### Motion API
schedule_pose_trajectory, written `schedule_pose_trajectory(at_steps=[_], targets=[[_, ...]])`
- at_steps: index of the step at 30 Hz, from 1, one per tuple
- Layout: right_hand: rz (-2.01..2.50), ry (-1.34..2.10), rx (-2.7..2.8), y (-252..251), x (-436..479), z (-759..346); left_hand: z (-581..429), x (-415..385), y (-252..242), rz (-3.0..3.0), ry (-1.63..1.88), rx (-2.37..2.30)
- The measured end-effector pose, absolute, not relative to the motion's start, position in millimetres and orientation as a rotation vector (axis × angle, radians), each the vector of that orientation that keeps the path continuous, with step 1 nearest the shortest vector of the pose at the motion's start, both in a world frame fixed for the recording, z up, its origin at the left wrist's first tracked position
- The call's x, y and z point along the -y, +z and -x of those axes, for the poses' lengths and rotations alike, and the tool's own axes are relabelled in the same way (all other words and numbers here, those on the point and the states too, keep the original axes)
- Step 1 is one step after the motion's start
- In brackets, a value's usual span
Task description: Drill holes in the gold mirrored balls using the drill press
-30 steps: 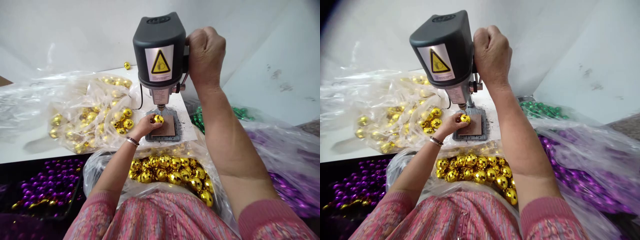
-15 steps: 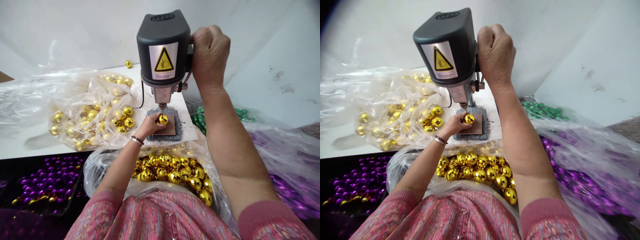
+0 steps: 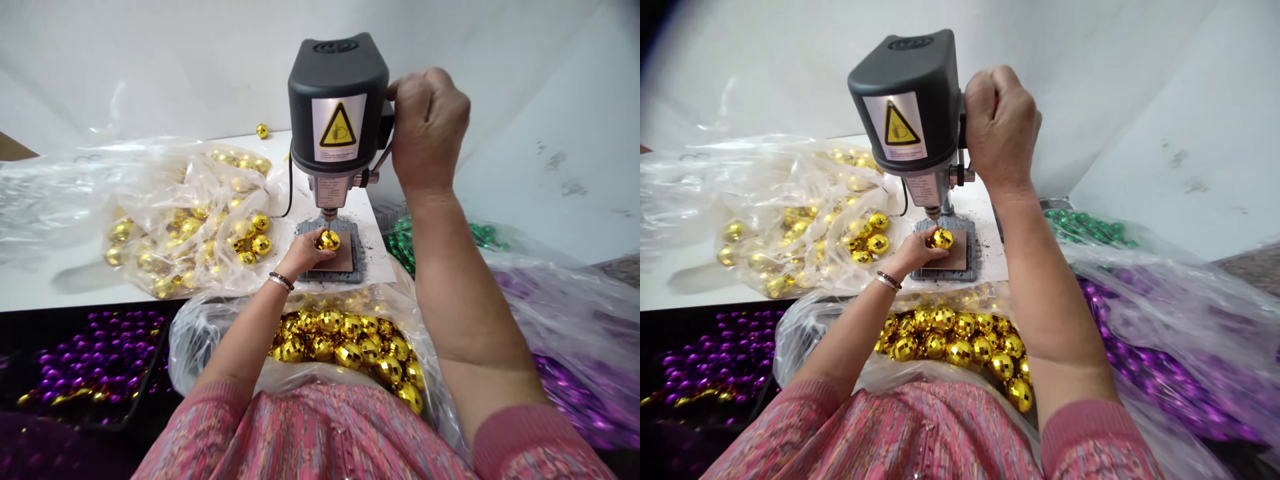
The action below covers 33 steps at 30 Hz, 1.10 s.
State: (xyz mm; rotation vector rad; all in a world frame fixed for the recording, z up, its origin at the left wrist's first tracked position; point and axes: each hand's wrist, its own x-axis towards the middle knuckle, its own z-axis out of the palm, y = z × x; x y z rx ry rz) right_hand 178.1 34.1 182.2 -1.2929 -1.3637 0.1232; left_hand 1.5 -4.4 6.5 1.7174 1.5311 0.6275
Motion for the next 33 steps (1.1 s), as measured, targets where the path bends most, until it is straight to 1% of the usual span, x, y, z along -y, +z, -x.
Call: schedule_pose_trajectory(at_steps=[5, 11, 15, 19, 33], targets=[[0.938, -0.151, 1.509, 139, -2, -190, -2, 6, 7, -1.696, 0.631, -1.515], [0.956, -0.317, 1.598, 93, 26, -198, -3, 8, 8, -1.706, 0.635, -1.530], [1.040, -0.414, 1.578, 82, 29, -196, -4, 9, 7, -1.717, 0.666, -1.508], [1.098, -0.431, 1.567, 76, 30, -194, -3, 10, 4, -1.713, 0.706, -1.474], [0.948, -0.459, 1.501, 42, 31, -191, 0, 8, -1, -1.695, 0.711, -1.472]])
